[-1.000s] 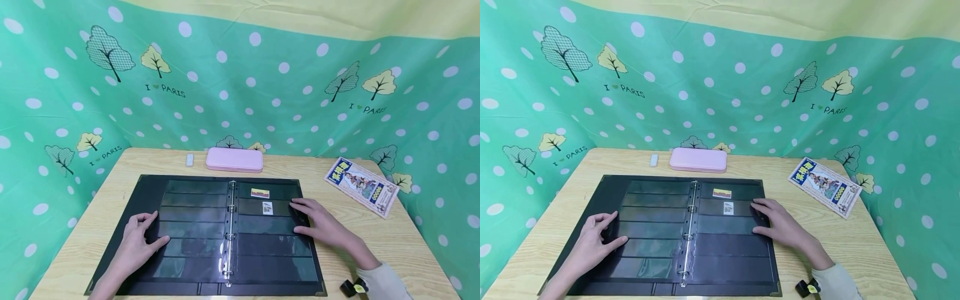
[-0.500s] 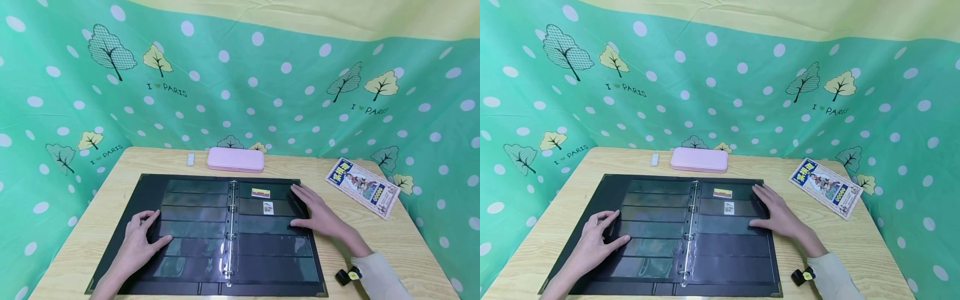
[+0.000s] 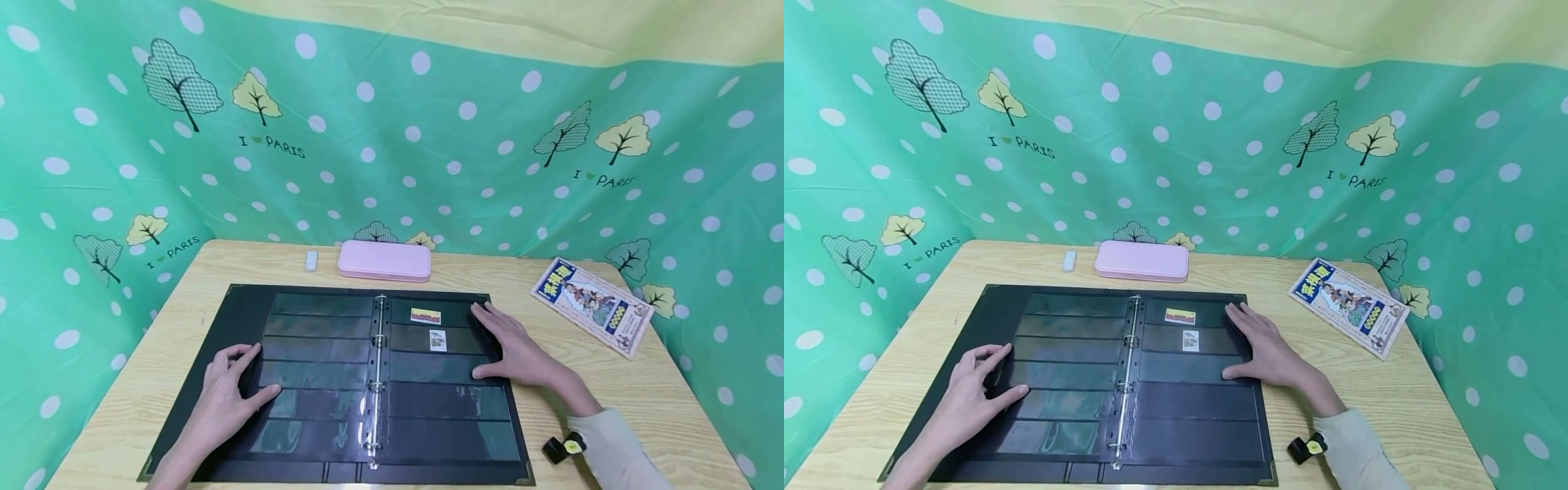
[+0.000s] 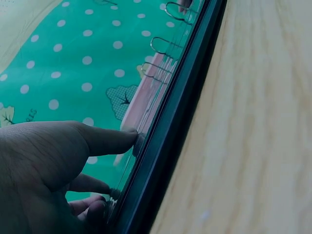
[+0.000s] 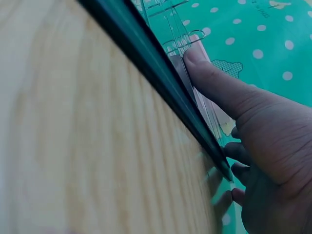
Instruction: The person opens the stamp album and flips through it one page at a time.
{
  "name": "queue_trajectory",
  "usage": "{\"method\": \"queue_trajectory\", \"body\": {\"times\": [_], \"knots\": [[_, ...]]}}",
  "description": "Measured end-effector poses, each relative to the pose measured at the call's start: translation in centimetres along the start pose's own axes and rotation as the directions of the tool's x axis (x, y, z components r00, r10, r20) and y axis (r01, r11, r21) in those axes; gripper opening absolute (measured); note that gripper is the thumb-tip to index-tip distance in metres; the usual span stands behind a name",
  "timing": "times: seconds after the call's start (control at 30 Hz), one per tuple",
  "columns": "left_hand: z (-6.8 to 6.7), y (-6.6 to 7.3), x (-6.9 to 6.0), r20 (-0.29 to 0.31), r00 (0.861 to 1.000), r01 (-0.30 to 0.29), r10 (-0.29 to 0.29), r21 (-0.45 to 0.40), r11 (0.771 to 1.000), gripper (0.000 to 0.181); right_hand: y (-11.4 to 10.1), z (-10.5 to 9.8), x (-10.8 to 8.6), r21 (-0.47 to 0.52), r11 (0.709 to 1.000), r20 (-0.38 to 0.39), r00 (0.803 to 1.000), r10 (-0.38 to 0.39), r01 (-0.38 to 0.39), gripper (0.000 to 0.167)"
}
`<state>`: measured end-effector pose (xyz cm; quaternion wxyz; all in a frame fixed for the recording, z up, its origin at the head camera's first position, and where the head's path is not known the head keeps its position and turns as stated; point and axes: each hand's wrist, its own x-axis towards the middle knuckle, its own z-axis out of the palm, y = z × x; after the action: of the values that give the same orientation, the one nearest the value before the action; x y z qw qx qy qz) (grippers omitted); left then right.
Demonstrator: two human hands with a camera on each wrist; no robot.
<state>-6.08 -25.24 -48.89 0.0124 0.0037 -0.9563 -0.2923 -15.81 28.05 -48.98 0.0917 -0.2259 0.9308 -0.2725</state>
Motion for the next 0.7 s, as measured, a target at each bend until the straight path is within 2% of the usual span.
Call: {"method": "queue_trajectory", "body": {"times": [0.4, 0.7], "knots": [[0.0, 0.1, 0.0, -0.008, 1.0, -0.001, 0.001, -0.001, 1.0, 0.09, -0.7, -0.1, -0.4, -0.006, 1.0, -0.014, 1.0, 0.017, -0.018, 0.116], [0.1, 0.0, 0.0, -0.002, 1.0, 0.005, -0.005, 0.007, 1.0, 0.091, -1.4, 0.3, -1.1, -0.01, 1.0, -0.088, 0.996, 0.002, -0.003, 0.103]]}}
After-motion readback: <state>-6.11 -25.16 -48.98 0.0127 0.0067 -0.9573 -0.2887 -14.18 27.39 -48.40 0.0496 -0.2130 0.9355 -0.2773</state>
